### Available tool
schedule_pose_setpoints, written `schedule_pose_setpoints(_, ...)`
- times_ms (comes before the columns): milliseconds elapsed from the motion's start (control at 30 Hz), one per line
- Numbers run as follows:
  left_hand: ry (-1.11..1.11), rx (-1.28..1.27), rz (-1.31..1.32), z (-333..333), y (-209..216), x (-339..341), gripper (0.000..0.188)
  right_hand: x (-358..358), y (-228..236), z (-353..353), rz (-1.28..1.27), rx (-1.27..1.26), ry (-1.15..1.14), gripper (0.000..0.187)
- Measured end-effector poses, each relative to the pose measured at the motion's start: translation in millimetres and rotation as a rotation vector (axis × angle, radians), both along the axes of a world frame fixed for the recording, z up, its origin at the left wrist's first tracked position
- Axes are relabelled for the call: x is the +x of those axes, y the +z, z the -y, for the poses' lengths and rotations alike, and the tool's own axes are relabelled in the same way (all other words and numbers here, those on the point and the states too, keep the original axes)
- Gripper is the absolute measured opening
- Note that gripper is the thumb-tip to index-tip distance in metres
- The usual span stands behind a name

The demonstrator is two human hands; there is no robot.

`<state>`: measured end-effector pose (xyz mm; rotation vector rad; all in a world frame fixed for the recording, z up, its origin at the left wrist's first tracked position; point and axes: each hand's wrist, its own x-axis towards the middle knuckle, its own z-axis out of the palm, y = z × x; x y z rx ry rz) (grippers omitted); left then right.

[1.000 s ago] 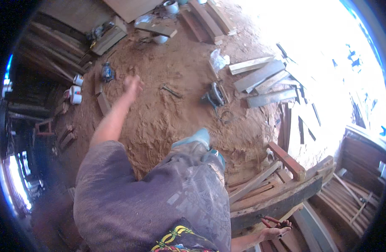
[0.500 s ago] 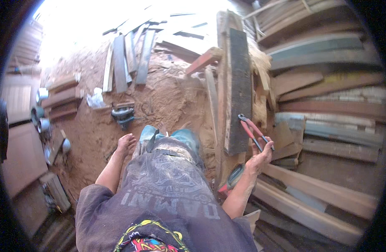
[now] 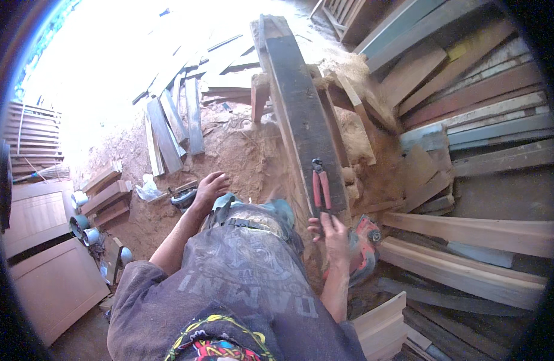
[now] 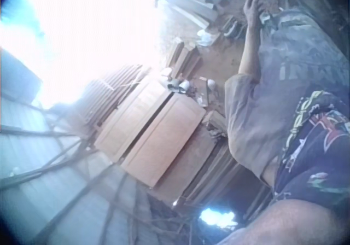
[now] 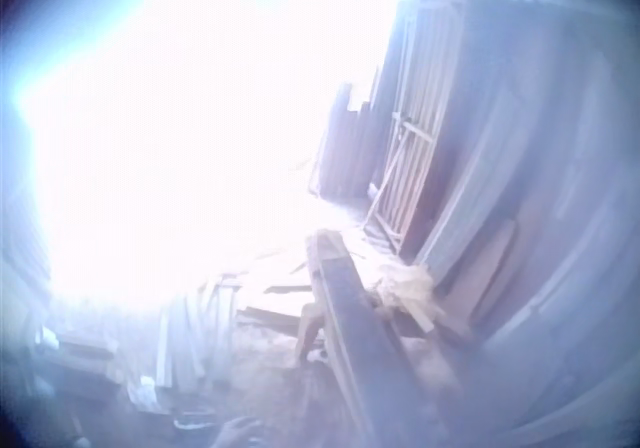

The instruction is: The person removes nails from a wooden plank using pliers, then uses a hand plane to smooth the surface of the plank. The person flips the plank and continues planing the other side.

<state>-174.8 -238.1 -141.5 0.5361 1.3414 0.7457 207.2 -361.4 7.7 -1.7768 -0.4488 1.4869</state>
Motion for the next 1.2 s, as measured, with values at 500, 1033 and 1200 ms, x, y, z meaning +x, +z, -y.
schedule_pose_setpoints(500,-1.08,1.147,1.257,-53.2,395.3,216.6,0.034,7.5,-37.0,-11.4,-0.112,-0.103,0.045,0.028)
schedule_pose_setpoints(1033,-1.069,0.769,1.368,-78.0,307.3,155.2,0.032,2.7,-30.8,-30.4,0.016,-0.095,-0.002,0.036)
schedule_pose_setpoints(1200,-0.927,0.394,1.297,-64.9,256.9,124.8,0.034,-19.9,-2.6,-41.4,0.168,-0.267,-0.118,0.046)
